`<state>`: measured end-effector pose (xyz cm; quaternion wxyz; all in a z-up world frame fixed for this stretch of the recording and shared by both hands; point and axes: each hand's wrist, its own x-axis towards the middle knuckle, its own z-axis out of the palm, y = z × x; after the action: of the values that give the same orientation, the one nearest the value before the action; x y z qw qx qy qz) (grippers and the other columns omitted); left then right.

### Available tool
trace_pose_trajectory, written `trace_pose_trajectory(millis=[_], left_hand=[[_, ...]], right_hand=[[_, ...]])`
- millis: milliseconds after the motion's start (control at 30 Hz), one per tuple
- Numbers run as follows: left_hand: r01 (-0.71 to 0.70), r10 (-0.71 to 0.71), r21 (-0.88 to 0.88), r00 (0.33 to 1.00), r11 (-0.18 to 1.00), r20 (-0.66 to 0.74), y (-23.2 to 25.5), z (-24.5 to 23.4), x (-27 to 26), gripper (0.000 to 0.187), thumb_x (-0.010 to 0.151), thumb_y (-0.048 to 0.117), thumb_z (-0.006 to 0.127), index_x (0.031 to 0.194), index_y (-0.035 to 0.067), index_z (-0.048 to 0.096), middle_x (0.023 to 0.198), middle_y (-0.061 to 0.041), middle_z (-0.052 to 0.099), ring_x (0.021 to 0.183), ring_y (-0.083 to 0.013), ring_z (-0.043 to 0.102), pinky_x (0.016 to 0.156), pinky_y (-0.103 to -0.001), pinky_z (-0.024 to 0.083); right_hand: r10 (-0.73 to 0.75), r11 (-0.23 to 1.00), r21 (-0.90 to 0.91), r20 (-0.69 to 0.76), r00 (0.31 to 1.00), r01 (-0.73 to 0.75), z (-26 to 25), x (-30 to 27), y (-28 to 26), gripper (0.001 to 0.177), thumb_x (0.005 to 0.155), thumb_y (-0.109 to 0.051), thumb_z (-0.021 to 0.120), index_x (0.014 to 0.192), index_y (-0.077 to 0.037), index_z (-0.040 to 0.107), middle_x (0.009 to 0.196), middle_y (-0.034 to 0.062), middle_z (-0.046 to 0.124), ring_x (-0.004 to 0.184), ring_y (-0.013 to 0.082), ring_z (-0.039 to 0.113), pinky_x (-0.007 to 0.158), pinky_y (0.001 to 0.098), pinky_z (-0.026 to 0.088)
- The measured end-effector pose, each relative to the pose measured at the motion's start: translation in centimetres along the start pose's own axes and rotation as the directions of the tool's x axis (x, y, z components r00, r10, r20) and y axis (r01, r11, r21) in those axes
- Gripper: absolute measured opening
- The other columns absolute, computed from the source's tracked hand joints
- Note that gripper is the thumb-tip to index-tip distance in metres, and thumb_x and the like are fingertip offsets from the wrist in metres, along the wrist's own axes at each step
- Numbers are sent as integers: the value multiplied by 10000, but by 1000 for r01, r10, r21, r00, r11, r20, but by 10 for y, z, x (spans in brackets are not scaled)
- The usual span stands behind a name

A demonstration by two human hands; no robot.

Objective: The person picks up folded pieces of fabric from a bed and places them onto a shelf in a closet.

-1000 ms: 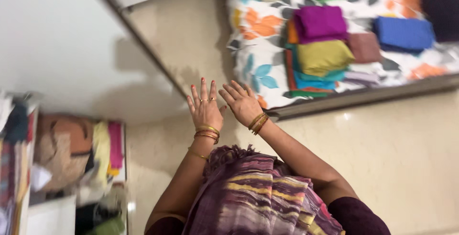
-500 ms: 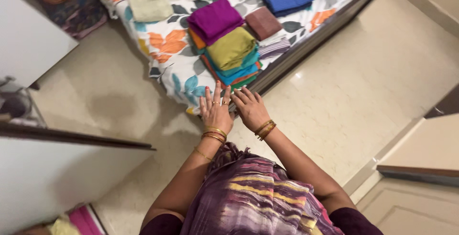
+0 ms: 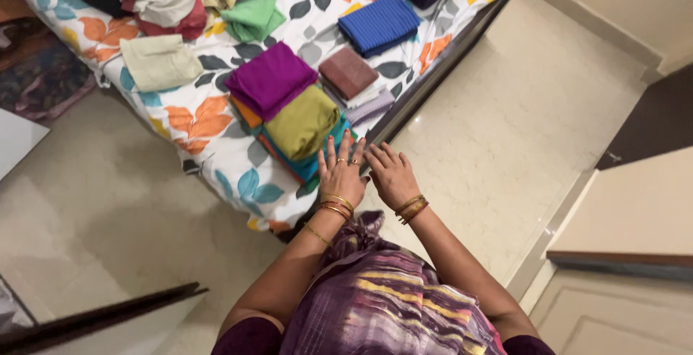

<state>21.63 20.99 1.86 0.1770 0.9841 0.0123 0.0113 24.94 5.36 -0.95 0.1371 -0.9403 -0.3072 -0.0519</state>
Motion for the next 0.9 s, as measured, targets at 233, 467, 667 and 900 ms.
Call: trace_pose_trajectory(millis=[233,467,667,900], left_hand=[[74,-75,3,997,997,28,-18,-13,108,870,811,324,799,1569,283,373,1701,-59,150,1559,-386,113,1256,-552,94],[87,-87,-40,996,995,5,-22,-12,195,861,799,328,807,1556,296,397,1690,-42,174,1555,-373,119,1248,-551,95],[88,-86,-39,994,995,68,-22,-2,245,866,800,357,813,1555,268,399,1695,-49,166,1564,-369,109,1255,-544,93],[126,-124,-3,981,992,150,-18,30,311,866,829,324,772,1581,262,347,1695,-69,133,1548,-389,83,1232,-569,97]], right_hand=[[-18,999,30,25,1000,17,5,106,45,535,892,-186,665,1414,-159,553,1505,67,529,1434,314,428,1121,578,371],[-34,999,25,1,999,34,7,183,95,552,897,-151,648,1440,-151,543,1505,87,528,1432,317,421,1122,573,355],[12,999,34,45,999,-13,12,217,137,543,904,-141,638,1438,-156,540,1509,78,527,1451,313,411,1119,564,363],[-33,997,68,105,994,26,31,268,202,567,910,-126,621,1467,-160,524,1523,87,511,1447,328,408,1118,573,368]])
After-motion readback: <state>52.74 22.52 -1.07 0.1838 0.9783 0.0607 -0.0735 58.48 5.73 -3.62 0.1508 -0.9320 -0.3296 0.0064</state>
